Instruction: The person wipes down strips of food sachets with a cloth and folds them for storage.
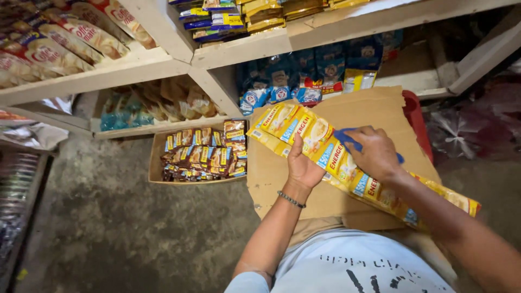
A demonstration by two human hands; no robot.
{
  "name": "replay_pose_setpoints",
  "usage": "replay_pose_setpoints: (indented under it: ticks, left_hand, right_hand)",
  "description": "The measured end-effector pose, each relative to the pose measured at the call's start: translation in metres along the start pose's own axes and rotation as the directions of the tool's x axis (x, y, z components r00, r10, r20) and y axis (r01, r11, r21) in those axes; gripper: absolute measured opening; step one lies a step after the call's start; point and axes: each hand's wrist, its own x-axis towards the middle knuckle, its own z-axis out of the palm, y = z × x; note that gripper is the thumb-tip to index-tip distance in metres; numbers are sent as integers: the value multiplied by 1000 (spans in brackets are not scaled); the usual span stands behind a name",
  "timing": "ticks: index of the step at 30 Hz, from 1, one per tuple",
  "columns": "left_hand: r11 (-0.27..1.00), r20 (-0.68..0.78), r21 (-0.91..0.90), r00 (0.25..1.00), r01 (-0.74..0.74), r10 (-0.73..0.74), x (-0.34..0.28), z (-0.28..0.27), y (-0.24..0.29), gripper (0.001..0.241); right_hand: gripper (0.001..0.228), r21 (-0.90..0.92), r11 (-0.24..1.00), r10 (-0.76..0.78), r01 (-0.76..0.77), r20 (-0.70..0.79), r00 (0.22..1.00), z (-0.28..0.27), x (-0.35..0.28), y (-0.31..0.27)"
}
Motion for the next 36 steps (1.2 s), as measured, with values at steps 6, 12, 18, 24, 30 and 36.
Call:
replay_pose_setpoints:
  ticks: [6, 12, 18, 24, 30, 36]
  left_hand:
    - [998, -37, 59, 999, -2, 4, -5, -1, 9, 76]
    - [996, 28, -45, 997, 71, -70, -7, -10, 15, 88]
    - [999, -114, 2, 993, -38, 38, 4, -23, 7, 69]
    - [996, -167, 77, 984, -43, 55, 3, 2, 5, 67]
    - [997, -137, 63, 990, -38, 46, 1, 2, 7, 69]
    - [996, -75, -13, 993, 93, -94, 5, -18, 17, 90]
  right_hand:
    - [43, -173, 977, -120, 123, 25, 992, 0, -4, -75]
    - [48, -40, 928, -367, 371, 81, 927, -8, -11, -107]
    - [34, -95, 974, -204, 205, 15, 979, 17, 22, -27]
    - [32, -85, 995, 36, -43, -82, 996, 30, 14, -16]
    - [48, -220, 975, 15, -13, 7, 1000, 12, 10, -51]
    - [52, -156, 958, -240, 241, 27, 970, 16, -11, -90]
